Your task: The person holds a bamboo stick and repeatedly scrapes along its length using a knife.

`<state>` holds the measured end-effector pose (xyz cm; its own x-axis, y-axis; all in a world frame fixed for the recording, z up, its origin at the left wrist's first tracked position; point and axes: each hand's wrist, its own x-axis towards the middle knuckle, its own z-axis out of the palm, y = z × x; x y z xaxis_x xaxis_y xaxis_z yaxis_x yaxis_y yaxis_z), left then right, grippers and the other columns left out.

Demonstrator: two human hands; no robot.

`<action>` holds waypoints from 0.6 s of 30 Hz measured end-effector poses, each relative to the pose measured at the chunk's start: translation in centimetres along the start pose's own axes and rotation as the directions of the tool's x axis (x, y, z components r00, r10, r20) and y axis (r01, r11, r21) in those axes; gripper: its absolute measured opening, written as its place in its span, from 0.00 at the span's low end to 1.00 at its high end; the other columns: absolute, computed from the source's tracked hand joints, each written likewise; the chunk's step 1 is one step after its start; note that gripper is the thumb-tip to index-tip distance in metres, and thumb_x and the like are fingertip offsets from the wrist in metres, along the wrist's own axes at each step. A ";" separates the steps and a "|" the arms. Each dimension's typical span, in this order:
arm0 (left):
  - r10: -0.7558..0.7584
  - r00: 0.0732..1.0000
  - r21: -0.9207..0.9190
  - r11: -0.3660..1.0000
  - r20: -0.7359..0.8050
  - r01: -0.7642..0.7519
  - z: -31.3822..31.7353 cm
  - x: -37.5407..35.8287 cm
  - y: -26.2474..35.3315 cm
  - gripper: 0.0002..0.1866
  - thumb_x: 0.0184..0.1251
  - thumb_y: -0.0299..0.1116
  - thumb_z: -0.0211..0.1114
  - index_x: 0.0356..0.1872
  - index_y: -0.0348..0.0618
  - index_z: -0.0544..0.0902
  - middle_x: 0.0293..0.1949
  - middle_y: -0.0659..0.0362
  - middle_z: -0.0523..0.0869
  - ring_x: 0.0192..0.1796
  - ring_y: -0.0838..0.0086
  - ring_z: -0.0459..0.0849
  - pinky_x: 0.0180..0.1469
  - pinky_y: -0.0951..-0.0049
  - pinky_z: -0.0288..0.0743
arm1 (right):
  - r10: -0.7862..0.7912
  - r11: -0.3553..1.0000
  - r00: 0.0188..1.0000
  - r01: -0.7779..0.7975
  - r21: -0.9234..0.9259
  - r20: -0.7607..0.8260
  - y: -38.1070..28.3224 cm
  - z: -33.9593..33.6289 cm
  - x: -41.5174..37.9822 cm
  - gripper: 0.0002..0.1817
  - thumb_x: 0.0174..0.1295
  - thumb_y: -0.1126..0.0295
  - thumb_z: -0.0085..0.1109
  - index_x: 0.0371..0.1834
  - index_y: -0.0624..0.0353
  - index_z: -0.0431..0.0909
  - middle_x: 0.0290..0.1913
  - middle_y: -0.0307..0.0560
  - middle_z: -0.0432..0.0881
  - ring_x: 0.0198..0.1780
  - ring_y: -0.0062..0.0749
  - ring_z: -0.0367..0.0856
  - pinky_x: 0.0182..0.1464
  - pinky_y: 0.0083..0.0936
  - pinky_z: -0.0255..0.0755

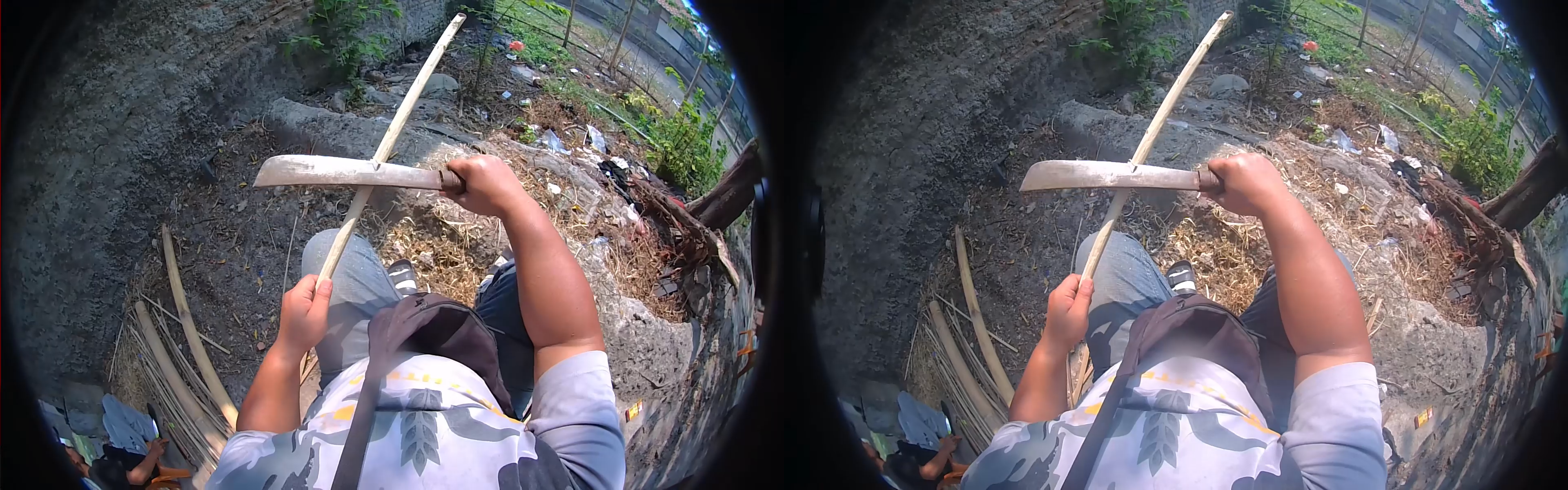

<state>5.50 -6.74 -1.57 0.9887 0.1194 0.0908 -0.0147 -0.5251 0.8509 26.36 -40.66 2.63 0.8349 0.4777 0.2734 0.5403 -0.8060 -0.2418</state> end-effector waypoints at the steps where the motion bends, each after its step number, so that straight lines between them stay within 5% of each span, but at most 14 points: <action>1: -0.004 1.000 -0.022 1.000 0.010 0.004 0.3 0.4 -0.3 0.16 0.85 0.37 0.60 0.35 0.38 0.80 0.21 0.65 0.74 0.26 0.84 0.68 0.27 0.71 0.64 | 0.001 1.000 1.000 -0.001 0.000 -0.018 -0.1 -0.1 0.0 0.17 0.59 0.52 0.75 0.35 0.53 0.82 0.35 0.55 0.87 0.42 0.58 0.88 0.44 0.51 0.81; 6: -0.013 0.999 -0.100 0.995 0.045 0.017 1.4 1.3 -0.7 0.16 0.86 0.38 0.58 0.34 0.39 0.77 0.22 0.66 0.72 0.27 0.84 0.66 0.28 0.71 0.64 | 0.036 0.999 0.998 -0.034 0.033 -0.056 -1.6 -1.1 -0.7 0.14 0.61 0.54 0.70 0.38 0.51 0.85 0.35 0.54 0.89 0.41 0.56 0.89 0.45 0.50 0.82; 11: 0.032 0.998 -0.073 0.997 0.048 -0.029 1.9 2.0 -0.1 0.17 0.86 0.37 0.57 0.33 0.40 0.76 0.22 0.67 0.71 0.27 0.84 0.66 0.28 0.71 0.63 | -0.279 0.960 0.953 0.275 -0.043 -0.115 -3.8 0.0 -0.6 0.11 0.49 0.62 0.73 0.31 0.50 0.81 0.28 0.48 0.86 0.36 0.51 0.89 0.42 0.46 0.81; 13: 0.043 0.998 -0.052 0.998 0.050 -0.040 1.4 1.9 0.0 0.18 0.86 0.37 0.57 0.32 0.40 0.76 0.22 0.66 0.71 0.27 0.83 0.65 0.28 0.70 0.63 | -0.249 0.964 0.960 0.233 -0.127 -0.130 -3.0 -0.1 0.1 0.10 0.49 0.63 0.73 0.31 0.50 0.82 0.29 0.48 0.86 0.36 0.50 0.89 0.42 0.45 0.81; 15: 0.028 0.998 -0.036 0.999 0.054 -0.026 0.9 1.4 -0.5 0.18 0.86 0.37 0.57 0.31 0.39 0.76 0.21 0.66 0.71 0.27 0.83 0.66 0.28 0.70 0.64 | -0.116 0.987 0.987 0.101 -0.126 -0.115 -1.3 -0.1 0.5 0.09 0.50 0.64 0.71 0.30 0.51 0.81 0.30 0.49 0.87 0.40 0.50 0.89 0.44 0.47 0.81; 18: 0.001 0.999 -0.023 1.000 0.052 0.001 0.1 0.2 -2.5 0.18 0.86 0.37 0.57 0.31 0.39 0.77 0.21 0.65 0.72 0.27 0.82 0.67 0.28 0.71 0.64 | 0.296 0.945 0.954 -0.285 0.160 -0.045 1.8 -1.3 0.3 0.15 0.61 0.55 0.72 0.41 0.55 0.87 0.39 0.56 0.90 0.44 0.56 0.89 0.49 0.47 0.81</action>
<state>5.71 -5.47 -3.71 0.9951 0.0751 0.0642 -0.0175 -0.5050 0.8629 27.41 -42.38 3.47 0.9517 0.2018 0.2314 0.2893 -0.8419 -0.4556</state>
